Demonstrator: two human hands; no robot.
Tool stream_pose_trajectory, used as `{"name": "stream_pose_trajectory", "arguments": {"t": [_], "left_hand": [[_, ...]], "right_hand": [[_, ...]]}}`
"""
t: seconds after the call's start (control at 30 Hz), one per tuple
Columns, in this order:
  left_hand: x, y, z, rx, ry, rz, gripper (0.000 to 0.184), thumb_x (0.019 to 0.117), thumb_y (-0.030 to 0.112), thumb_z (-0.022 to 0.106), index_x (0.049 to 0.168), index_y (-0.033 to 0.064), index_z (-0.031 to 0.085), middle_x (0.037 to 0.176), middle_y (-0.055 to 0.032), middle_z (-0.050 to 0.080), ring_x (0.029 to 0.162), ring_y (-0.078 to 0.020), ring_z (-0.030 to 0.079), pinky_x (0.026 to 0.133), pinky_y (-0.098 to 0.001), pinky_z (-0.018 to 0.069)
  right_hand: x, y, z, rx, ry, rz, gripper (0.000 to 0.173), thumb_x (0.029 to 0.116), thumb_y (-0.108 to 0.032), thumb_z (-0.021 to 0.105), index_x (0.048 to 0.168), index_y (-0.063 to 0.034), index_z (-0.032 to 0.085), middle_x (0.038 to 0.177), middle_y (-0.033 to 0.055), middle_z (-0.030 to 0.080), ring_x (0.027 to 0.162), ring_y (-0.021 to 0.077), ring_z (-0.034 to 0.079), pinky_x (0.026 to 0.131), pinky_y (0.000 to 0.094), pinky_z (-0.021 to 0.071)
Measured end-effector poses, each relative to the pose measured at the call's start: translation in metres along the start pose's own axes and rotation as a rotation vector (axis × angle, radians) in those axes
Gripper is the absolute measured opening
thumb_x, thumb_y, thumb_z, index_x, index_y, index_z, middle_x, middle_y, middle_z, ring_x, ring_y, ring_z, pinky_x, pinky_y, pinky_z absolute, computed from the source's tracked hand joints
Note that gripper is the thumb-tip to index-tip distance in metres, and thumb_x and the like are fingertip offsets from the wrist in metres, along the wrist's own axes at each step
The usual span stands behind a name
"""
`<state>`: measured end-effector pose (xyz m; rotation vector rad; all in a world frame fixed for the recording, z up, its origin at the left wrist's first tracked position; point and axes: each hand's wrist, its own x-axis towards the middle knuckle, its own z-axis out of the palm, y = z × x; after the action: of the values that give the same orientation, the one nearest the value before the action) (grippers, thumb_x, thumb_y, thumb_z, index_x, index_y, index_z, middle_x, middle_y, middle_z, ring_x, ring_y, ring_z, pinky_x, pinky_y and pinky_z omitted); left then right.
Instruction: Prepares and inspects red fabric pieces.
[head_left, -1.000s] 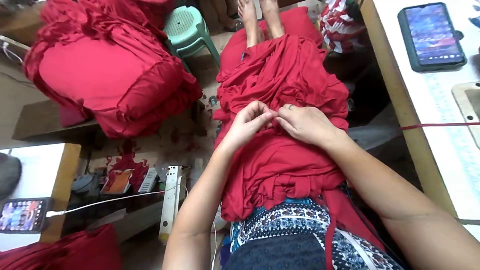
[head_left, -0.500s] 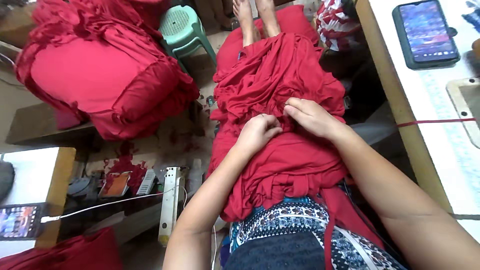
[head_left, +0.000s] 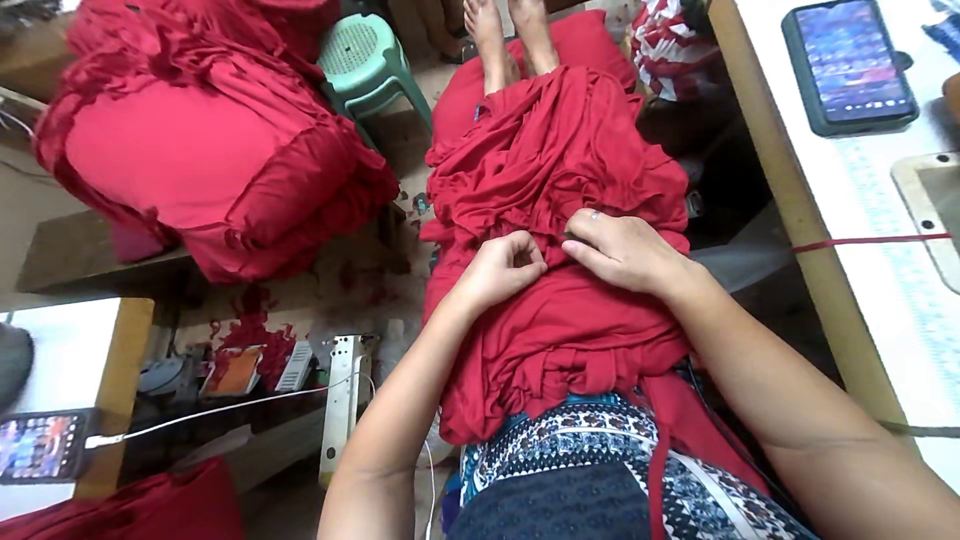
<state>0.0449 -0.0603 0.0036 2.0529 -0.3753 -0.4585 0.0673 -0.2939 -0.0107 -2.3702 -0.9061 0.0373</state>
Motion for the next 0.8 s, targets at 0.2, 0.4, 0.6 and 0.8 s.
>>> {"name": "stream_pose_trajectory", "arguments": {"t": [0.2, 0.4, 0.6, 0.8], "left_hand": [[0.005, 0.0, 0.004, 0.105, -0.039, 0.068, 0.017, 0.095, 0.007, 0.067, 0.111, 0.0027, 0.07, 0.085, -0.0062, 0.069, 0.073, -0.0114, 0.064, 0.071, -0.0308, 0.0558], [-0.001, 0.003, -0.006, -0.023, 0.004, 0.095, 0.01, 0.0991, 0.01, 0.063, 0.099, 0.0022, 0.069, 0.085, -0.0049, 0.068, 0.074, -0.0094, 0.064, 0.071, -0.0288, 0.0556], [-0.005, 0.012, -0.008, 0.018, 0.027, 0.107, 0.01, 0.0994, 0.011, 0.063, 0.096, 0.0033, 0.069, 0.076, -0.0023, 0.066, 0.065, -0.0077, 0.062, 0.064, -0.026, 0.0548], [0.004, 0.014, -0.016, 0.191, 0.131, 0.181, 0.022, 0.0956, 0.018, 0.069, 0.112, 0.0042, 0.068, 0.111, -0.0108, 0.068, 0.103, -0.0203, 0.066, 0.089, -0.0406, 0.0565]], "right_hand": [[-0.002, 0.002, -0.001, 0.014, 0.032, -0.013, 0.044, 0.1051, -0.032, 0.032, 0.099, -0.0075, 0.068, 0.1, 0.0089, 0.068, 0.086, 0.0233, 0.069, 0.063, 0.0466, 0.0538], [-0.003, 0.003, 0.002, 0.01, 0.013, -0.024, 0.039, 0.1004, -0.034, 0.04, 0.095, -0.0072, 0.068, 0.105, 0.0103, 0.069, 0.086, 0.0251, 0.07, 0.062, 0.0485, 0.0543], [0.002, -0.003, 0.011, -0.111, 0.028, -0.122, 0.036, 0.1011, -0.032, 0.045, 0.084, -0.0072, 0.066, 0.09, 0.0109, 0.066, 0.07, 0.0267, 0.068, 0.051, 0.0456, 0.0509], [-0.001, 0.006, -0.005, -0.001, 0.13, -0.033, 0.041, 0.1056, -0.028, 0.04, 0.09, -0.0033, 0.07, 0.095, 0.0135, 0.069, 0.087, 0.0296, 0.071, 0.067, 0.0508, 0.0567]]}}
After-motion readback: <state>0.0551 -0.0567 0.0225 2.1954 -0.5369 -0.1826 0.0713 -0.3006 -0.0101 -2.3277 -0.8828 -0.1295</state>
